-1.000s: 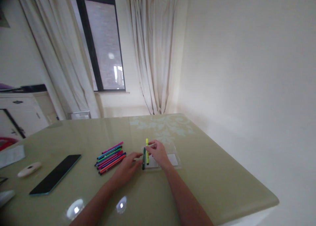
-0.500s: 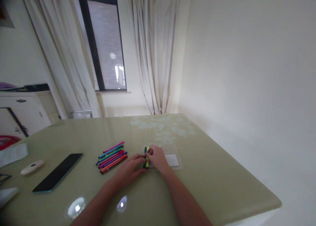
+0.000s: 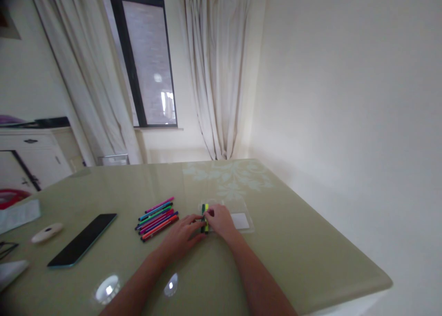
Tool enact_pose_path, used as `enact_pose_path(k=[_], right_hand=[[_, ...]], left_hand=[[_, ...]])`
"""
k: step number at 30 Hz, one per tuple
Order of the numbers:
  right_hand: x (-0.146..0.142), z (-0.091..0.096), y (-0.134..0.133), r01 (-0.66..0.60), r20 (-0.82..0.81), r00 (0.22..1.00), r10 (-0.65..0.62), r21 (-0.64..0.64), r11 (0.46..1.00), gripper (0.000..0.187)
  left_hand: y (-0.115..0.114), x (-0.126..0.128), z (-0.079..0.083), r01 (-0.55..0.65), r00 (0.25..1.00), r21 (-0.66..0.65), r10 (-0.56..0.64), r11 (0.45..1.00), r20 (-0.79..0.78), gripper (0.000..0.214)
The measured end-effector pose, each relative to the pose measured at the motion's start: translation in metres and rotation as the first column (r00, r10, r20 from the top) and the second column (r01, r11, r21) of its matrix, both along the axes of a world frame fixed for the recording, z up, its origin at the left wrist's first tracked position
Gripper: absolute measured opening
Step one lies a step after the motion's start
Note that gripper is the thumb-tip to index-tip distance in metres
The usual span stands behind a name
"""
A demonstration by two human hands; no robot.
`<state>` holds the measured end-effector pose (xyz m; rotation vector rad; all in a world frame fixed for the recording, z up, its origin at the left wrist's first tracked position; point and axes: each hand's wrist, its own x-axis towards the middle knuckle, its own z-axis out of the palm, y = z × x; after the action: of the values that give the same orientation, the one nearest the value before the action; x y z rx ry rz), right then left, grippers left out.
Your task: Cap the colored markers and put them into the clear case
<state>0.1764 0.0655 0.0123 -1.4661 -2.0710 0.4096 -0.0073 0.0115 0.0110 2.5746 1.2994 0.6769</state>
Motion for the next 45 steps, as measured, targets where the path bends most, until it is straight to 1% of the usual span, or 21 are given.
enact_pose_path(k=[1,3,5,6,8,9,11,14,16,18,21,23,25,27,29,32,35,38,42,45], right_hand=[[0.001,-0.001,0.001,-0.001,-0.007,1.000,0.001,0.004,1.000,0.021],[0.002,-0.003,0.002,0.006,-0.021,1.000,-0.006,0.014,1.000,0.020],[0.003,-0.004,0.003,0.011,-0.044,0.999,-0.010,0.019,1.000,0.019],[0.003,-0.004,0.003,0.009,-0.061,0.998,-0.008,0.018,1.000,0.019],[0.002,-0.003,0.003,0.005,-0.102,0.995,-0.004,0.013,1.000,0.017],[0.002,-0.002,0.003,0.005,-0.122,0.993,-0.003,0.011,1.000,0.017],[0.001,0.000,0.002,0.010,-0.160,0.987,-0.008,0.014,1.000,0.017],[0.001,0.003,0.001,0.022,-0.218,0.976,-0.014,0.035,0.999,0.018],[0.002,0.004,0.001,0.028,-0.261,0.965,-0.014,0.049,0.998,0.020],[0.002,0.004,0.001,0.021,-0.303,0.953,-0.003,0.058,0.998,0.022],[-0.001,0.005,-0.001,-0.048,-0.381,0.923,0.049,0.013,0.999,0.027],[-0.006,0.005,-0.004,-0.159,-0.444,0.889,0.113,-0.066,0.985,0.033],[-0.011,0.007,-0.008,-0.304,-0.505,0.841,0.193,-0.146,0.942,0.036],[-0.016,0.008,-0.013,-0.418,-0.559,0.790,0.250,-0.194,0.887,0.035],[-0.018,0.010,-0.016,-0.472,-0.599,0.755,0.267,-0.215,0.855,0.034],[-0.018,0.011,-0.016,-0.496,-0.657,0.714,0.243,-0.230,0.837,0.033],[-0.015,0.010,-0.014,-0.492,-0.716,0.669,0.199,-0.226,0.841,0.035],[-0.014,0.008,-0.012,-0.494,-0.742,0.648,0.172,-0.238,0.836,0.040],[-0.016,0.007,-0.013,-0.508,-0.734,0.658,0.169,-0.267,0.819,0.039],[-0.013,0.008,-0.010,-0.501,-0.738,0.652,0.173,-0.248,0.829,0.037]], left_hand=[[0.001,-0.001,0.000,-0.034,0.999,0.007,0.033,0.999,0.017,0.029],[0.005,-0.007,0.000,-0.166,0.985,0.021,0.165,0.986,0.045,0.027],[0.010,-0.017,0.002,-0.333,0.942,0.034,0.330,0.942,0.059,0.026],[0.011,-0.023,0.003,-0.395,0.918,0.037,0.393,0.918,0.062,0.025],[0.014,-0.034,0.005,-0.462,0.886,0.031,0.460,0.886,0.066,0.019],[0.015,-0.038,0.005,-0.474,0.879,0.021,0.472,0.880,0.068,0.016],[0.015,-0.042,0.005,-0.460,0.885,-0.015,0.459,0.888,0.080,0.012],[0.014,-0.037,0.003,-0.384,0.910,-0.084,0.392,0.919,0.137,0.010],[0.013,-0.031,0.002,-0.334,0.911,-0.121,0.353,0.935,0.212,0.010],[0.014,-0.025,0.003,-0.298,0.888,-0.148,0.331,0.943,0.318,0.011],[0.018,-0.022,0.008,-0.249,0.805,-0.196,0.316,0.948,0.503,0.026],[0.020,-0.022,0.011,-0.205,0.725,-0.244,0.314,0.948,0.612,0.036],[0.021,-0.022,0.012,-0.153,0.643,-0.290,0.318,0.945,0.697,0.041],[0.021,-0.021,0.012,-0.103,0.572,-0.322,0.321,0.941,0.755,0.044],[0.020,-0.020,0.012,-0.063,0.523,-0.341,0.322,0.938,0.789,0.044],[0.018,-0.018,0.012,-0.030,0.482,-0.357,0.326,0.934,0.813,0.045],[0.018,-0.017,0.011,-0.033,0.464,-0.361,0.334,0.932,0.821,0.046],[0.021,-0.018,0.009,-0.059,0.463,-0.364,0.349,0.929,0.815,0.044],[0.025,-0.020,0.004,-0.091,0.493,-0.365,0.360,0.927,0.792,0.046],[0.025,-0.020,0.003,-0.113,0.534,-0.347,0.351,0.931,0.769,0.048]])
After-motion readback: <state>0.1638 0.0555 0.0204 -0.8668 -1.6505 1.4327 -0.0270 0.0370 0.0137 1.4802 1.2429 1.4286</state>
